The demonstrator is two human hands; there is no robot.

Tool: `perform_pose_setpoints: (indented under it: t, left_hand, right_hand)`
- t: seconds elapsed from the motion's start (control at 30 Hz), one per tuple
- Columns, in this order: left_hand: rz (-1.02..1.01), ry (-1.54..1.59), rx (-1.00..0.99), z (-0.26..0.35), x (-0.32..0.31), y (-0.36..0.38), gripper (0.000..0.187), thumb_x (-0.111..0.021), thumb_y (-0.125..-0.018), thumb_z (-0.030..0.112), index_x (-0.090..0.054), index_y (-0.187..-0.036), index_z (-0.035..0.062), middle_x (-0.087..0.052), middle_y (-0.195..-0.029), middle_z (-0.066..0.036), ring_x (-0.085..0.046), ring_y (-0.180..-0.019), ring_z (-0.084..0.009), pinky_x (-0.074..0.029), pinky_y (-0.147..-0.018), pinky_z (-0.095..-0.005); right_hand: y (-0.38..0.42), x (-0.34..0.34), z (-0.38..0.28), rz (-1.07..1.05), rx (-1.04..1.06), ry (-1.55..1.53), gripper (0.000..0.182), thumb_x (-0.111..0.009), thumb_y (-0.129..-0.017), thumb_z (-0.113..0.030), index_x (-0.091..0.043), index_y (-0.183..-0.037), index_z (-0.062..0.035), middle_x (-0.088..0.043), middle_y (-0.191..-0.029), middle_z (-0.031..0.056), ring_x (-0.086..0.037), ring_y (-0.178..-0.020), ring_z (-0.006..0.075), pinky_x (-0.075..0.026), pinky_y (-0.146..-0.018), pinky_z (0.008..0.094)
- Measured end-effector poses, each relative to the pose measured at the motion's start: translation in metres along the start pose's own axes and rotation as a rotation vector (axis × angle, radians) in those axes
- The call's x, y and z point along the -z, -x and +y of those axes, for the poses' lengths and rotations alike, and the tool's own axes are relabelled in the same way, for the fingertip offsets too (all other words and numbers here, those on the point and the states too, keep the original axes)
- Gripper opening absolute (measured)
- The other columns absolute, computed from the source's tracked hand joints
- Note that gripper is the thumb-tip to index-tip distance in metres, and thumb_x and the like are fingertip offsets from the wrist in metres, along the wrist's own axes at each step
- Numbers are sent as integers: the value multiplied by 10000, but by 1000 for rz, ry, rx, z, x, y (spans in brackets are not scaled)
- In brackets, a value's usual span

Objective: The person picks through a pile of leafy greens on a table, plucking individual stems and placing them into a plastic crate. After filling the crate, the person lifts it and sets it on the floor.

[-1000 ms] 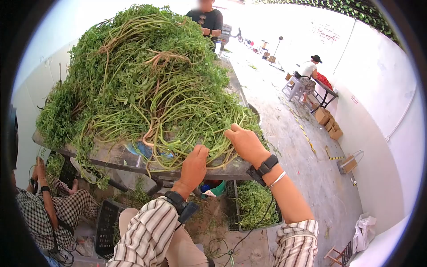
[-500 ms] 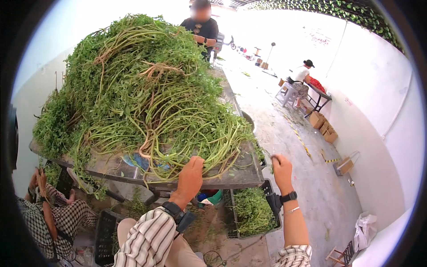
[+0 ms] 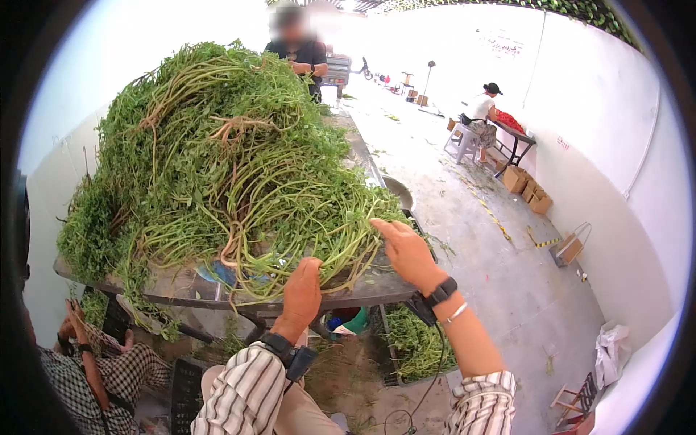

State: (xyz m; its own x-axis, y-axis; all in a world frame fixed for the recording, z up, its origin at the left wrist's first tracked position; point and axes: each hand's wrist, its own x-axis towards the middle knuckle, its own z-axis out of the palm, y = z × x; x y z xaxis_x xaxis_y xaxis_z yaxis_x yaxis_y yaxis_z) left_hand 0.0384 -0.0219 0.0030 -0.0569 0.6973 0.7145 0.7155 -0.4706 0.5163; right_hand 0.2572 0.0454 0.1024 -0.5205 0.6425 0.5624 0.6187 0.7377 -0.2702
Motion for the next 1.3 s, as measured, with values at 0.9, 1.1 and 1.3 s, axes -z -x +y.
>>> perform_pose_setpoints:
  t: [0.9, 1.1, 1.3]
  left_hand:
    - [49, -64, 7, -6, -11, 2, 282, -552, -871, 60, -451, -1134, 39, -524, -1053, -167, -546, -893, -408, -482, -698, -461]
    - [-14, -62, 79, 0, -9, -10, 264, -583, -806, 24, -511, -1058, 50, -529, -980, -165, -540, -891, -405, -457, -707, -476]
    - [-38, -159, 157, 0, -14, -13, 240, -571, -813, 28, -504, -1044, 27, -520, -994, -182, -531, -888, -423, -448, -729, -503]
  right_hand:
    - [151, 7, 80, -7, -770, 67, 280, -540, -767, -103, -672, -975, 29, -650, -779, 178, -635, -718, 283, -487, -670, 376]
    - [115, -2, 41, -151, -732, 60, 260, -561, -796, -107, -650, -994, 36, -642, -813, 181, -565, -653, 231, -469, -658, 340]
    - [91, -13, -2, 63, -415, -259, 369, -561, -798, -51, -581, -1163, 0, -564, -781, 139, -547, -681, 215, -455, -645, 313]
